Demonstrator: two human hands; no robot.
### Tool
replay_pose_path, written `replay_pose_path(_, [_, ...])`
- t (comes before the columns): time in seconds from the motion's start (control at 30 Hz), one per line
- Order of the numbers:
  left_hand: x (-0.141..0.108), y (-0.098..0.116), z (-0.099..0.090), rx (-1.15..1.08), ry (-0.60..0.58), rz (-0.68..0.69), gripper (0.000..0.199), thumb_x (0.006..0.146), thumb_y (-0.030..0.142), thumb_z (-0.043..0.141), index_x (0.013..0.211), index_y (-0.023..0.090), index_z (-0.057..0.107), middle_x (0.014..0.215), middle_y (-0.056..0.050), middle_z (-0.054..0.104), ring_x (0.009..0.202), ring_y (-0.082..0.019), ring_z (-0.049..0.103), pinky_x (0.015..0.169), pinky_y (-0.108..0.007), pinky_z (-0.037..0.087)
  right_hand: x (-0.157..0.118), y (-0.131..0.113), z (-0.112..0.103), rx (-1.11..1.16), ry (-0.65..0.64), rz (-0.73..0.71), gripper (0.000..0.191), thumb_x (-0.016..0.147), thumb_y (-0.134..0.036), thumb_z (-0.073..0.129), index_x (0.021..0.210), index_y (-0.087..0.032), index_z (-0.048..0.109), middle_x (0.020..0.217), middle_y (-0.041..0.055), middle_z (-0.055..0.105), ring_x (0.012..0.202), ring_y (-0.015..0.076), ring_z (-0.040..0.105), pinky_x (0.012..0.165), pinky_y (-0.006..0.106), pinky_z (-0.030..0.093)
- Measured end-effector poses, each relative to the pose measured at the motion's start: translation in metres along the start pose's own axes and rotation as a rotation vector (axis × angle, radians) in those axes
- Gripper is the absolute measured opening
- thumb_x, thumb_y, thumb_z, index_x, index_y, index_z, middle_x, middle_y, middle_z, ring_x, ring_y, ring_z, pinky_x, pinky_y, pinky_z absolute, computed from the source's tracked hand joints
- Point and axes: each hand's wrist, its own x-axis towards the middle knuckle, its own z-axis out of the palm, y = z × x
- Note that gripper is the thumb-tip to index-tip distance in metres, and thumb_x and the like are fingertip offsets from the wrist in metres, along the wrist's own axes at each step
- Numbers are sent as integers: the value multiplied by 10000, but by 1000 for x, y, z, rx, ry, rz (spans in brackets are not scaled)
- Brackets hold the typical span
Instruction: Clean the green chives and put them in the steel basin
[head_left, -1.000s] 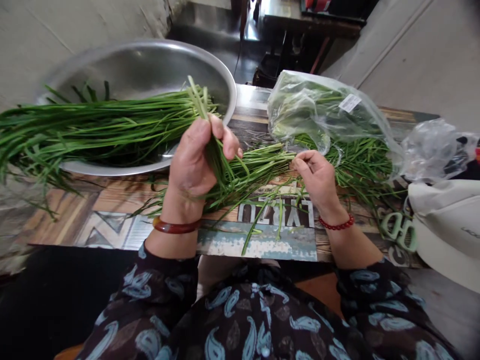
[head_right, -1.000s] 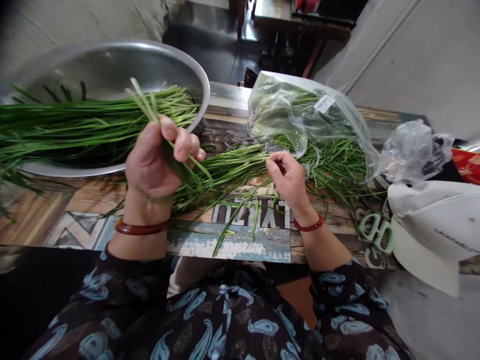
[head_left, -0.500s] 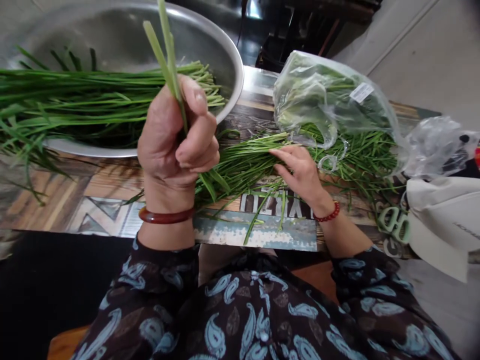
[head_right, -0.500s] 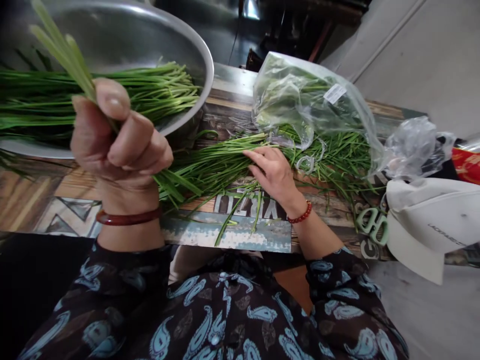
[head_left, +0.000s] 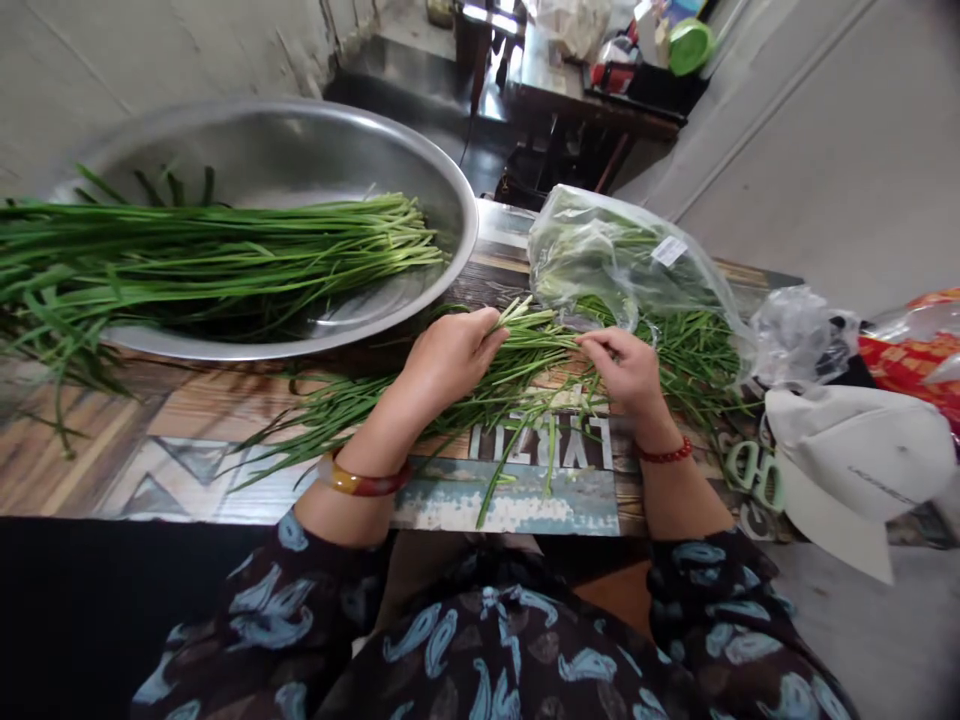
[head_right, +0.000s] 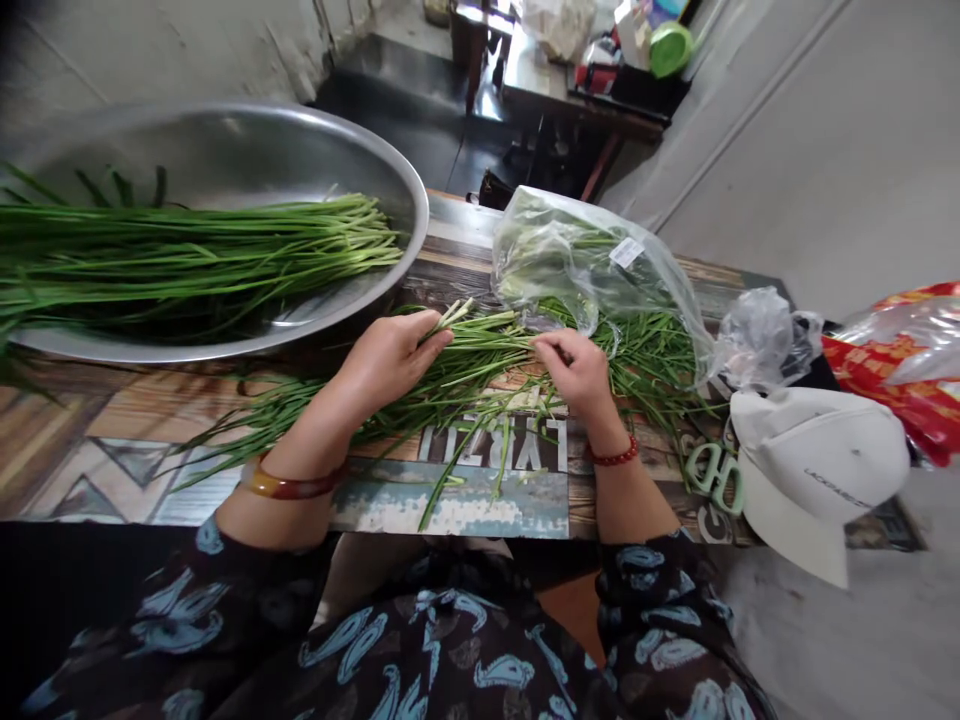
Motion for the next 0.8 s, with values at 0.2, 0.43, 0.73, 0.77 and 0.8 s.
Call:
replay_pose_path(0.2, [4, -4, 16, -221, -17, 56, 340, 917, 305, 475, 616, 194, 361, 585, 43, 341, 575, -113, 332, 577, -263, 226, 4, 17, 7, -192, 57, -62, 279, 954, -294, 505, 1156, -244, 691, 1131, 82, 702, 1054, 233, 633, 902, 400, 511])
replay_pose_path(0.43, [5, 1, 22, -365, 9, -16, 287, 910, 342, 475, 728, 151, 589, 618, 40, 414, 634, -113, 388, 612, -240, 295, 5, 20, 16, -336, 0, -61, 198, 927, -274, 561, 932, -207, 747, 930, 88, 722, 898, 235, 640, 843, 389, 497])
replay_pose_path(0.73, [3, 0, 25, -656, 143, -81, 247, 861, 402, 582, 872, 167, 659, 600, 42, 433, 539, -101, 354, 509, -234, 268, 7, 2, 5, 223, 209, 109, 92, 826, -288, 684, 849, -211, 727, 825, 16, 699, 714, 138, 608, 635, 269, 479])
replay_pose_path(0.77, [2, 1, 24, -713, 155, -92, 250, 858, 410, 598, 893, 171, 661, 597, 45, 423, 522, -96, 343, 494, -234, 257, 7, -1, 5, 234, 212, 104, 95, 837, -293, 672, 839, -211, 721, 818, 15, 699, 726, 142, 615, 648, 274, 482])
replay_pose_path(0.8, [1, 2, 23, -759, 170, -103, 255, 856, 418, 610, 908, 174, 662, 595, 47, 413, 509, -92, 334, 482, -233, 247, 6, -3, 5, 225, 215, 91, 104, 849, -297, 660, 827, -212, 715, 816, 17, 699, 740, 147, 622, 664, 280, 487])
